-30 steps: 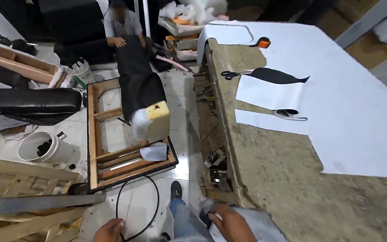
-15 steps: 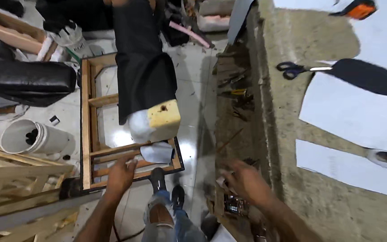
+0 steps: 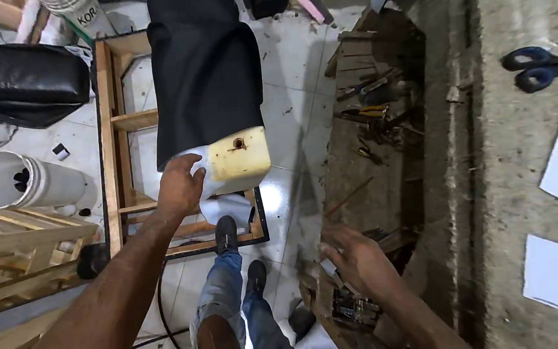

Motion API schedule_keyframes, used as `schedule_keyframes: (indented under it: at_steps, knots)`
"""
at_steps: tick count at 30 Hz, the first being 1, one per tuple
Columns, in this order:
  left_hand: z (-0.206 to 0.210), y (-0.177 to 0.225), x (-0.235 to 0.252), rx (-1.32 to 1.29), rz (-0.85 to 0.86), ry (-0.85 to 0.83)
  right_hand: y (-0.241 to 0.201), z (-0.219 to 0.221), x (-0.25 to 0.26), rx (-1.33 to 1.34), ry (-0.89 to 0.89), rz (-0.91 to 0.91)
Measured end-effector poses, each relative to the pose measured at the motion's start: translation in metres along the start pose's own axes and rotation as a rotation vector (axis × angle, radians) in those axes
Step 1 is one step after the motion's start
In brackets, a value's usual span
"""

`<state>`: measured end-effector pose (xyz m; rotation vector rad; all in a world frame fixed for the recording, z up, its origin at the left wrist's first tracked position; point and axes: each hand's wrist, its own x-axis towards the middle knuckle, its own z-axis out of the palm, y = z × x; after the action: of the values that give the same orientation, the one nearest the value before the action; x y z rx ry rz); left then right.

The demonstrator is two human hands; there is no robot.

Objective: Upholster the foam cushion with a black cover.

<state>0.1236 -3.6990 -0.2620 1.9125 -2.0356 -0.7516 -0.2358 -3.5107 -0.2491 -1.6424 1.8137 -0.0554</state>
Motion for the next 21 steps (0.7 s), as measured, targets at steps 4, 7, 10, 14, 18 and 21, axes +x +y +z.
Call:
schedule_keyframes:
  at_steps: [4,7,10,14,18,21]
  knots:
    - [0.014,-0.014,0.032,0.043,0.049,-0.023,0.002,0.009,0.018,-0.018,0.072,-0.040]
    - [0.025,-0.021,0.039,0.069,0.062,-0.066,-0.007,0.008,0.020,0.002,0.062,-0.034]
    - [0.030,-0.022,0.045,0.104,0.091,-0.070,-0.030,-0.007,0.033,0.091,0.038,-0.043]
    - [0.038,-0.028,0.050,0.187,0.108,-0.028,-0.062,-0.012,0.074,0.077,0.074,-0.065]
    - [0.046,-0.042,0.051,0.301,0.187,0.072,-0.089,0.000,0.132,0.008,0.129,-0.135]
    - [0.034,-0.033,0.064,0.350,0.249,0.094,-0.117,-0.014,0.179,-0.010,0.152,-0.236]
